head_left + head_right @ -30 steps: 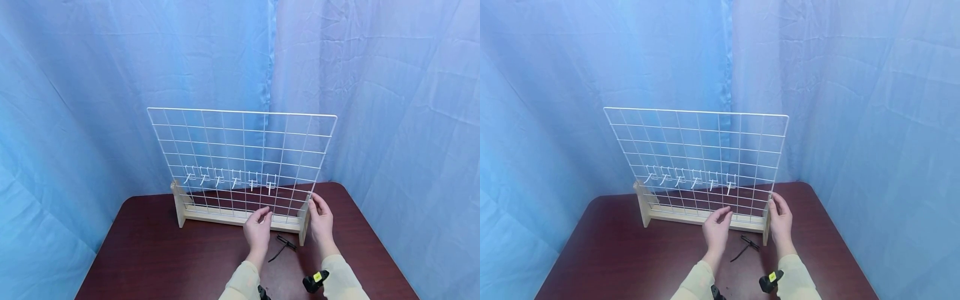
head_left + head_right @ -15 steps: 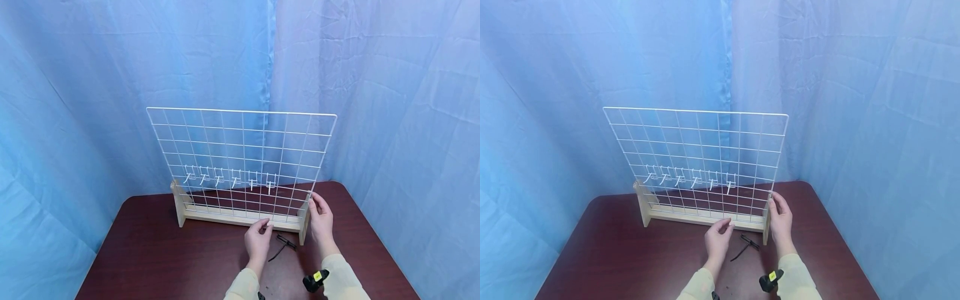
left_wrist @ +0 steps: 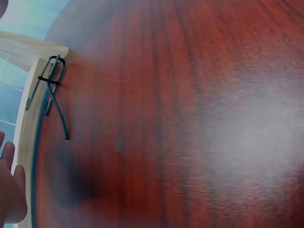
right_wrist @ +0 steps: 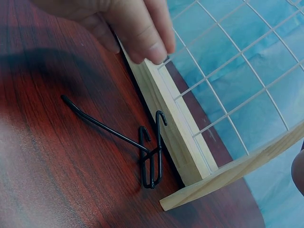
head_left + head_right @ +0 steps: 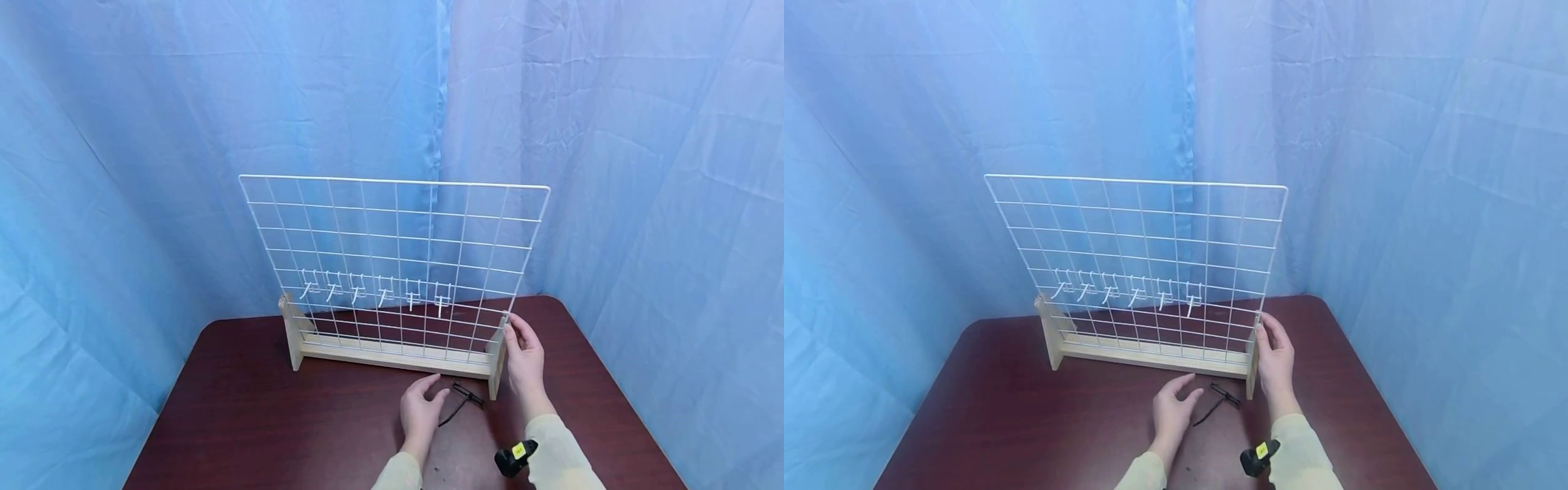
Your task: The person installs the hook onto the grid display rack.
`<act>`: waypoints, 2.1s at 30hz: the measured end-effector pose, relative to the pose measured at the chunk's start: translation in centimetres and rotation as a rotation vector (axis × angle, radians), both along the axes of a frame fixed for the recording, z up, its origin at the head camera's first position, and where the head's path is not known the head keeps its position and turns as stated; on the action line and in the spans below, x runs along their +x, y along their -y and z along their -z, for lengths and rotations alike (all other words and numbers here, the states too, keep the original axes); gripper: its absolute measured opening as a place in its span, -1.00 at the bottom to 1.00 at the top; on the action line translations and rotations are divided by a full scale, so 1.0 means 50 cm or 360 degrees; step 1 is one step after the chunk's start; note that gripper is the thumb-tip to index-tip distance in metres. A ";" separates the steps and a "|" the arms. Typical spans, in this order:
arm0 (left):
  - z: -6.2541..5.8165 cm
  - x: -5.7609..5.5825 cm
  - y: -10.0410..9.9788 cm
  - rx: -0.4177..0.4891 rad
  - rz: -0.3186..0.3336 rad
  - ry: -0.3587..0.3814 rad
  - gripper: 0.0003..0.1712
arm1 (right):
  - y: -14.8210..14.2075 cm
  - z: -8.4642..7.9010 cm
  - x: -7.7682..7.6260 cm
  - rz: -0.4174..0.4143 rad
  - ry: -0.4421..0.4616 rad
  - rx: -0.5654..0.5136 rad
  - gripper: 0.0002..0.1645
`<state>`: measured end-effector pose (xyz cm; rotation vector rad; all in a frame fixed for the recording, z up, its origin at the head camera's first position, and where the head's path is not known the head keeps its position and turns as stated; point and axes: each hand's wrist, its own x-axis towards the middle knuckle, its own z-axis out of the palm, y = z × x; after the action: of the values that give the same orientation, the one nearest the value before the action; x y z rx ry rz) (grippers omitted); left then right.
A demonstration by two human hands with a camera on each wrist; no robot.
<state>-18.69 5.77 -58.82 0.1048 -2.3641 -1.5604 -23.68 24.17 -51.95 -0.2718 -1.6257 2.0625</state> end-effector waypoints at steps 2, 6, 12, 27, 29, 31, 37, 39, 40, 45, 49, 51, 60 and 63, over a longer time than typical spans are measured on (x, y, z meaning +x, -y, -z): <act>0.006 0.004 0.001 -0.0025 0.0021 -0.0009 -0.67 | 0.004 -0.010 0.005 -0.0006 -0.0005 -0.0002 -0.61; 0.019 0.012 0.003 -0.0106 0.0061 0.0008 -0.65 | 0.014 -0.035 0.018 -0.0009 -0.0016 0.0005 -0.62; 0.036 0.021 0.008 -0.0159 0.0152 0.0017 -0.60 | 0.018 -0.043 0.025 -0.0018 -0.0042 0.0015 -0.62; 0.082 0.033 0.021 -0.0475 0.0293 -0.0259 -0.55 | -0.002 0.009 -0.004 -0.0015 -0.0014 0.0021 -0.58; 0.086 0.034 0.024 -0.0512 0.0310 -0.0288 -0.55 | -0.002 0.009 -0.004 0.0001 -0.0003 0.0028 -0.57; 0.090 0.035 0.026 -0.0547 0.0325 -0.0302 -0.56 | -0.001 0.008 -0.004 0.0013 0.0007 0.0032 -0.57; 0.099 0.038 0.032 -0.0675 0.0359 -0.0368 -0.62 | 0.001 0.007 -0.001 0.0006 -0.0008 0.0030 -0.59; 0.101 0.038 0.033 -0.0710 0.0358 -0.0380 -0.65 | 0.001 0.007 0.000 0.0006 -0.0016 0.0039 -0.59; 0.101 0.038 0.032 -0.0720 0.0358 -0.0381 -0.66 | 0.001 0.007 0.001 0.0006 -0.0021 0.0045 -0.59; 0.101 0.040 0.029 -0.0730 0.0334 -0.0414 -0.73 | 0.002 0.008 0.001 0.0020 -0.0021 0.0085 -0.60; 0.103 0.039 0.025 -0.0700 0.0254 -0.0485 -0.77 | 0.003 0.010 0.000 0.0025 -0.0034 0.0094 -0.60; 0.106 0.037 0.024 -0.0681 0.0218 -0.0506 -0.78 | 0.003 0.011 -0.001 0.0026 -0.0042 0.0090 -0.59; 0.117 0.032 0.037 -0.0629 0.0169 -0.0541 -0.80 | 0.001 0.004 0.000 0.0009 -0.0020 0.0031 -0.58; 0.120 0.032 0.042 -0.0600 0.0182 -0.0565 -0.79 | 0.007 -0.012 0.010 -0.0001 -0.0033 0.0019 -0.59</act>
<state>-17.11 3.67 -64.80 -0.3649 -2.3520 -1.0425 -23.20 23.83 -51.35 -0.2450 -1.6253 2.0485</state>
